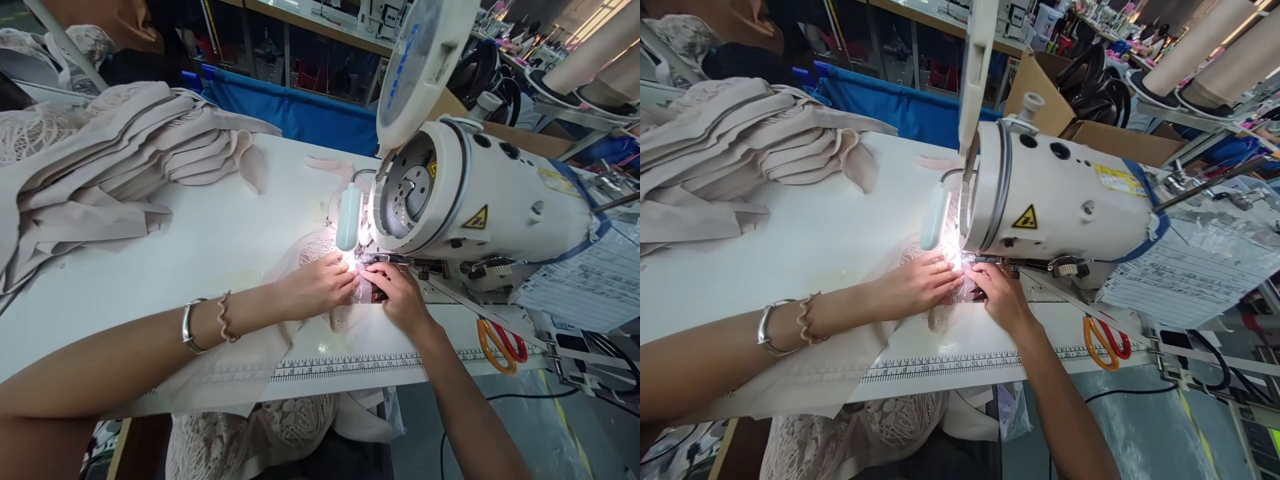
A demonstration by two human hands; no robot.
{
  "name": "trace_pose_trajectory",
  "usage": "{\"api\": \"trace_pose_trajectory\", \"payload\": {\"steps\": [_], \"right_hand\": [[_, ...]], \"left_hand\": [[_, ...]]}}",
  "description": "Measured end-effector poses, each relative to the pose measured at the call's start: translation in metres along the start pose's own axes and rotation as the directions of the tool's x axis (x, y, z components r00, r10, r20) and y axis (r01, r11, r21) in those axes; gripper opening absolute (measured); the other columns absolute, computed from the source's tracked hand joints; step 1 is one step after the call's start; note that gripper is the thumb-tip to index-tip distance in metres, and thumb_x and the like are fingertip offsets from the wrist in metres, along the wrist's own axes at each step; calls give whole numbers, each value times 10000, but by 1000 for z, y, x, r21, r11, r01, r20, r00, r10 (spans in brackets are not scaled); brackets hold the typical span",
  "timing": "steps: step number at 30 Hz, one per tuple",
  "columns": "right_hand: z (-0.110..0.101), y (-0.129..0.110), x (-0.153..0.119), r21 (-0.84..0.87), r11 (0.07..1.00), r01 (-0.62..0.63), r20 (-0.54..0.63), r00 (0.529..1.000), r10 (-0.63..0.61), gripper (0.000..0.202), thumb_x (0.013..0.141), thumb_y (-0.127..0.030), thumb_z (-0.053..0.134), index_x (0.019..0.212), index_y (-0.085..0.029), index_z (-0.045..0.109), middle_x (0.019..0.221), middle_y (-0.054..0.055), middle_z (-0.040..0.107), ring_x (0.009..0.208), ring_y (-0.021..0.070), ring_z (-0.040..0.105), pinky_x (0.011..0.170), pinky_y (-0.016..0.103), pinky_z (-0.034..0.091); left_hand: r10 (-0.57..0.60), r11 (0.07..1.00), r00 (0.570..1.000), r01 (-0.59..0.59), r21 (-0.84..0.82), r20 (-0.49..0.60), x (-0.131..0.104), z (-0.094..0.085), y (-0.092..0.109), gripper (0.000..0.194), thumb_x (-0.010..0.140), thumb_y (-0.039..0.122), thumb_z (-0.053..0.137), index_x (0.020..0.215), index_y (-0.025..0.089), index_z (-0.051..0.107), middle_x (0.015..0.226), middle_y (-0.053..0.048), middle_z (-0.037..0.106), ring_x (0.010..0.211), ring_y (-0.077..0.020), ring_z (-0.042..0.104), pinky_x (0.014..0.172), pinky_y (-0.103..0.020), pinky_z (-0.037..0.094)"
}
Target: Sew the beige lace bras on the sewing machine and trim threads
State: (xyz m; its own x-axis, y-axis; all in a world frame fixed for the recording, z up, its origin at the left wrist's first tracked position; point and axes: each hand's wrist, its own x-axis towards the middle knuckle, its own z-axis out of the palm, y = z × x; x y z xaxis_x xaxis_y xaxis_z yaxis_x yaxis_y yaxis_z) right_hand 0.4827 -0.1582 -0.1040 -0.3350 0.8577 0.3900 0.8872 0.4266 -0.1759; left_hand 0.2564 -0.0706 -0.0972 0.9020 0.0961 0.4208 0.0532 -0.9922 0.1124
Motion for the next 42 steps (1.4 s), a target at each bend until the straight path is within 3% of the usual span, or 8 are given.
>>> {"api": "trace_pose_trajectory", "payload": {"steps": [7, 14, 20, 26, 30, 34, 37, 42], "right_hand": [[-4, -5, 4, 28, 986, 163, -52, 986, -161, 429, 932, -8, 426, 1129, -235, 732, 1056, 56, 773, 998, 222, 665, 853, 381, 536], [-3, -7, 5, -15, 991, 131, -69, 989, -132, 437, 933, 7, 405, 1165, -197, 714, 1155, 70, 768, 1064, 223, 675, 887, 393, 550], [-4, -8, 5, -60, 990, 128, -34, 991, -131, 408, 959, -23, 405, 1136, -203, 725, 1164, 64, 764, 1072, 223, 660, 900, 388, 542], [-5, -10, 7, -89, 981, 174, -45, 983, -178, 362, 955, -18, 433, 1017, -200, 740, 1057, 36, 782, 943, 206, 635, 842, 374, 504], [-3, -8, 7, -71, 981, 182, -86, 978, -188, 352, 933, 3, 449, 1060, -170, 728, 1050, 43, 784, 935, 209, 631, 819, 363, 506], [-2, -7, 5, -71, 984, 164, -67, 983, -169, 367, 931, 2, 447, 1059, -195, 728, 1094, 43, 780, 972, 215, 647, 837, 366, 509], [-3, -7, 4, -69, 984, 163, -56, 984, -167, 367, 918, 10, 449, 998, -207, 734, 1083, 40, 781, 963, 217, 647, 830, 373, 506], [-5, -8, 5, -53, 984, 171, -73, 982, -175, 358, 898, 27, 459, 972, -200, 725, 1042, 25, 787, 922, 209, 635, 831, 374, 498]], "left_hand": [[-7, 999, 1000, 8, -44, 17, 3, -6, -5, 300, 1056, 147, 379, 1019, 158, 677, 1011, -95, 715, 919, -209, 614, 880, -393, 449], [-68, 993, 996, 62, 100, 54, 2, -10, -8, 287, 1048, 115, 362, 1172, 122, 620, 1071, -136, 692, 959, -234, 609, 726, -340, 403], [-128, 987, 991, 123, 103, 46, 2, -2, -4, 301, 1056, 166, 356, 1181, 111, 625, 1134, -170, 668, 989, -259, 586, 811, -391, 414], [-30, 997, 997, 25, 69, 69, 2, -5, -10, 314, 986, 64, 386, 1170, 138, 630, 1057, -127, 687, 904, -217, 598, 778, -353, 428], [-50, 991, 997, 41, 127, 67, 2, -8, -11, 309, 978, 68, 400, 1170, 156, 625, 1059, -118, 684, 897, -215, 602, 744, -347, 433], [-93, 979, 994, 80, 188, 61, 1, -7, -7, 274, 1008, 93, 384, 1081, 138, 644, 1104, -137, 677, 932, -237, 590, 728, -356, 409], [-47, 976, 995, 26, 215, 92, 1, -7, -6, 312, 990, 31, 360, 943, 143, 647, 1072, -120, 687, 936, -234, 585, 740, -361, 390], [-106, 966, 991, 83, 244, 84, 3, -8, -6, 325, 1006, 69, 363, 812, 153, 610, 890, -82, 682, 752, -204, 551, 683, -346, 369]]}}
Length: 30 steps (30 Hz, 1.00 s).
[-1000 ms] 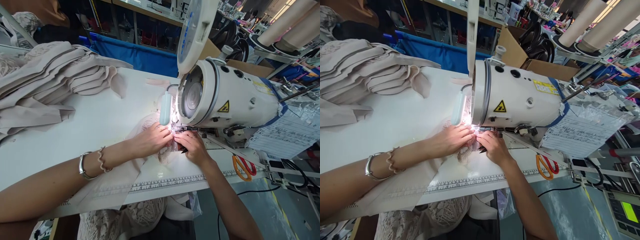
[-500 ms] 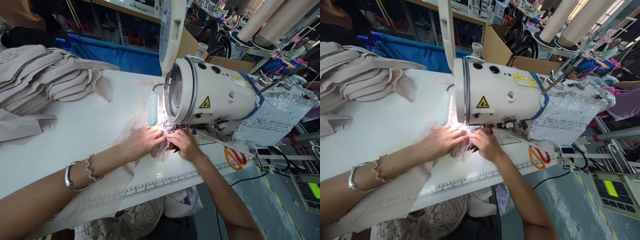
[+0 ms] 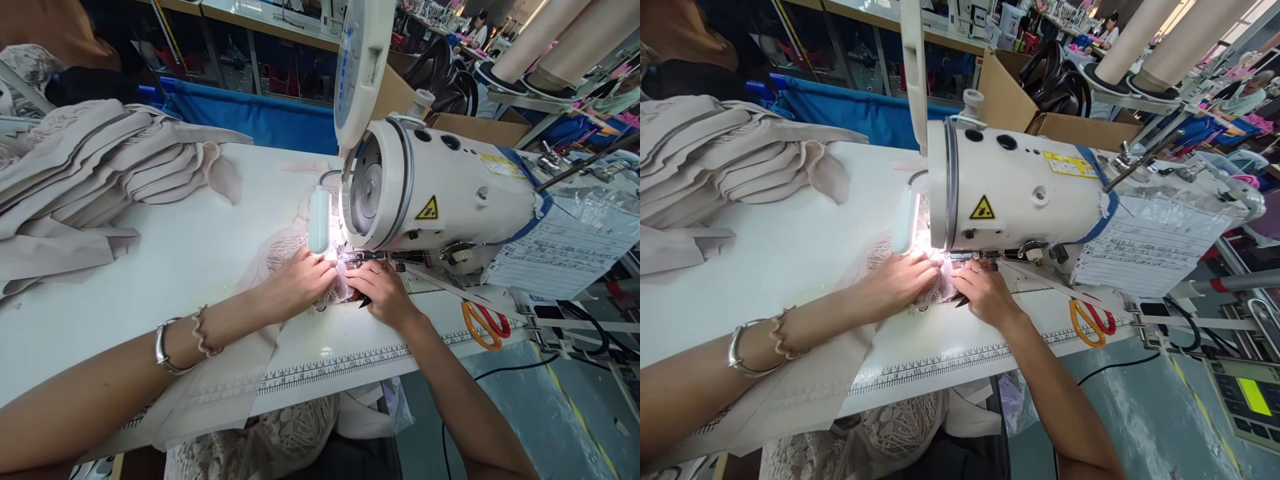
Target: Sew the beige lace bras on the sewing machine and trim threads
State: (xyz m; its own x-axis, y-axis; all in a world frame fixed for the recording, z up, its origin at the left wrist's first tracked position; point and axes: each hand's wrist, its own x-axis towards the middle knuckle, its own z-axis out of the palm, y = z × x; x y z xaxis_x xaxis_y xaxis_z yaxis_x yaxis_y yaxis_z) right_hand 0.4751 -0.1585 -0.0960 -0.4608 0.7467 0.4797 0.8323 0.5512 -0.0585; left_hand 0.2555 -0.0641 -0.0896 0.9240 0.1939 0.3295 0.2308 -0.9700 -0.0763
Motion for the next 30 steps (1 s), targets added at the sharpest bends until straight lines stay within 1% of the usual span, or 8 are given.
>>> {"api": "trace_pose_trajectory", "payload": {"steps": [5, 8, 11, 14, 20, 22, 25, 30], "right_hand": [[2, 0, 1, -4, 1000, -9, -27, 1000, 8, 380, 891, 33, 451, 1037, -193, 718, 1031, 33, 787, 928, 212, 636, 812, 361, 520], [2, 0, 1, -16, 1000, -5, -43, 999, 5, 363, 892, 33, 453, 999, -191, 718, 1043, 43, 786, 932, 215, 636, 811, 365, 519], [1, 0, 0, 5, 1000, 1, -38, 999, 0, 284, 904, 6, 498, 924, -184, 709, 1030, 50, 785, 921, 218, 633, 826, 369, 510], [0, -1, 0, 30, 1000, -4, -40, 999, 5, 244, 923, -30, 524, 905, -192, 705, 999, 46, 784, 896, 212, 627, 821, 366, 500], [-1, 0, 0, 54, 998, 9, -92, 996, -4, 223, 911, -32, 546, 847, -198, 681, 931, 40, 781, 825, 206, 605, 760, 363, 503], [-1, 0, 0, 64, 998, 13, -97, 995, -6, 252, 894, -2, 525, 852, -195, 682, 947, 46, 783, 827, 209, 605, 735, 354, 514], [1, 1, -1, 67, 998, 3, -89, 996, 3, 345, 862, 55, 457, 900, -187, 699, 999, 53, 785, 883, 217, 625, 729, 341, 533], [3, 3, -2, 41, 999, -35, -53, 998, 37, 469, 841, 76, 389, 1023, -192, 728, 1067, 49, 781, 971, 222, 648, 831, 362, 549]], "left_hand": [[-49, 999, 999, 49, -5, 10, -1, 1, 2, 237, 1029, 218, 431, 1036, 116, 645, 1066, -136, 687, 831, -239, 573, 742, -376, 412], [-56, 998, 998, 56, -7, 0, -2, 2, 3, 260, 1043, 204, 409, 1061, 100, 647, 1100, -157, 680, 902, -256, 589, 796, -398, 426], [54, 995, 999, -53, -83, 1, -1, 0, 5, 309, 1030, 75, 352, 1009, 121, 657, 1014, -114, 687, 902, -224, 587, 795, -363, 429], [149, 977, 989, -148, -156, -8, 1, -1, 6, 329, 1003, 16, 344, 1023, 117, 657, 928, -81, 677, 843, -200, 573, 777, -345, 434], [90, 987, 996, -93, -131, -25, -2, 6, 5, 456, 892, -51, 396, 1285, 93, 577, 1002, -101, 676, 888, -231, 594, 866, -412, 415], [76, 989, 997, -77, -128, -18, -3, 9, 3, 468, 881, -47, 414, 1290, 108, 578, 1049, -115, 680, 934, -246, 600, 884, -423, 407], [43, 990, 999, -44, -133, -10, -3, 11, 0, 409, 942, -14, 384, 1264, 122, 596, 1091, -129, 687, 969, -254, 608, 854, -413, 414], [3, 987, 1000, -4, -163, -6, -1, 7, -7, 343, 998, 41, 366, 1230, 125, 604, 1143, -138, 688, 985, -247, 639, 885, -422, 432]]}}
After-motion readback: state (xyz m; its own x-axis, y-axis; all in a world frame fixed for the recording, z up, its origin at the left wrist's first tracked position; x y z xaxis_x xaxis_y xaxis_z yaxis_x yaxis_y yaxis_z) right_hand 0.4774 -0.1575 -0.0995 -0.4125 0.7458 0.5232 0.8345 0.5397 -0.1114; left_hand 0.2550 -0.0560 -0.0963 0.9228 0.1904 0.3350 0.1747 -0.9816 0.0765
